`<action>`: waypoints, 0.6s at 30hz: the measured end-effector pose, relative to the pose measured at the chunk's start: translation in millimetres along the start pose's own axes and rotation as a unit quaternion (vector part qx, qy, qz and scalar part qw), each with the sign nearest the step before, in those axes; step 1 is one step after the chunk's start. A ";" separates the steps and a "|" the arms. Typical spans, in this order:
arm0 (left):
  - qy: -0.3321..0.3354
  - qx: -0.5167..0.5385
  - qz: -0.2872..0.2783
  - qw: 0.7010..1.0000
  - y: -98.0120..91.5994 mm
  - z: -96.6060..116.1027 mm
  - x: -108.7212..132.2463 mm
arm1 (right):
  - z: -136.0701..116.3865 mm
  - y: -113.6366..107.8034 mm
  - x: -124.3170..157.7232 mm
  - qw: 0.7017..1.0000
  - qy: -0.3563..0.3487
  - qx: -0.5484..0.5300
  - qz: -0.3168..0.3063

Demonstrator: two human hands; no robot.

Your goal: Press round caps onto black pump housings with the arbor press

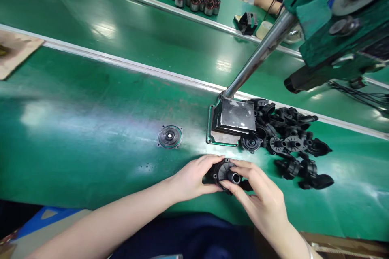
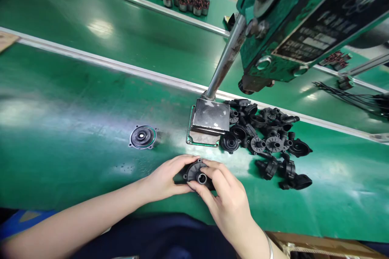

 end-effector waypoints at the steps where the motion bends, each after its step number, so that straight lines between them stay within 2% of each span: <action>1: 0.000 0.000 0.000 1.000 0.0 0.1 0.3 | 0.3 0.7 0.0 1.000 0.001 -0.002 0.000; 3: 0.008 0.002 0.000 1.000 0.0 1.0 1.2 | 0.8 1.9 0.1 1.000 0.003 -0.003 0.001; 8: 0.081 -0.021 0.004 0.996 0.8 6.2 2.1 | 1.8 5.9 4.4 0.999 0.046 -0.016 0.003; 12: 0.054 -0.057 -0.022 0.997 5.7 6.8 -0.5 | 5.4 11.8 11.4 0.997 0.075 -0.032 0.006; 14: 0.045 -0.081 -0.033 0.995 4.7 11.6 -1.7 | 10.9 9.4 9.4 0.997 0.069 -0.033 -0.029; 16: 0.058 -0.113 -0.030 0.991 -4.1 23.1 -4.8 | 15.9 -7.8 -0.1 0.996 0.026 -0.038 -0.073; 17: 0.071 -0.126 -0.018 0.989 -12.4 31.8 -8.3 | 18.0 -25.5 -7.9 0.997 0.002 -0.036 -0.073; 18: 0.087 -0.137 -0.001 0.987 -22.9 42.3 -13.4 | 20.1 -50.6 -17.6 0.999 -0.012 -0.029 -0.036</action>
Point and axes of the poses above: each hand's wrist, its own x-axis away from the middle knuckle, its own y-axis out of the palm, z = x × y, the point moved 4 cm from there along -x, towards the middle knuckle, and after that the axes turned 5 degrees about -y, right-handed, at the moved point
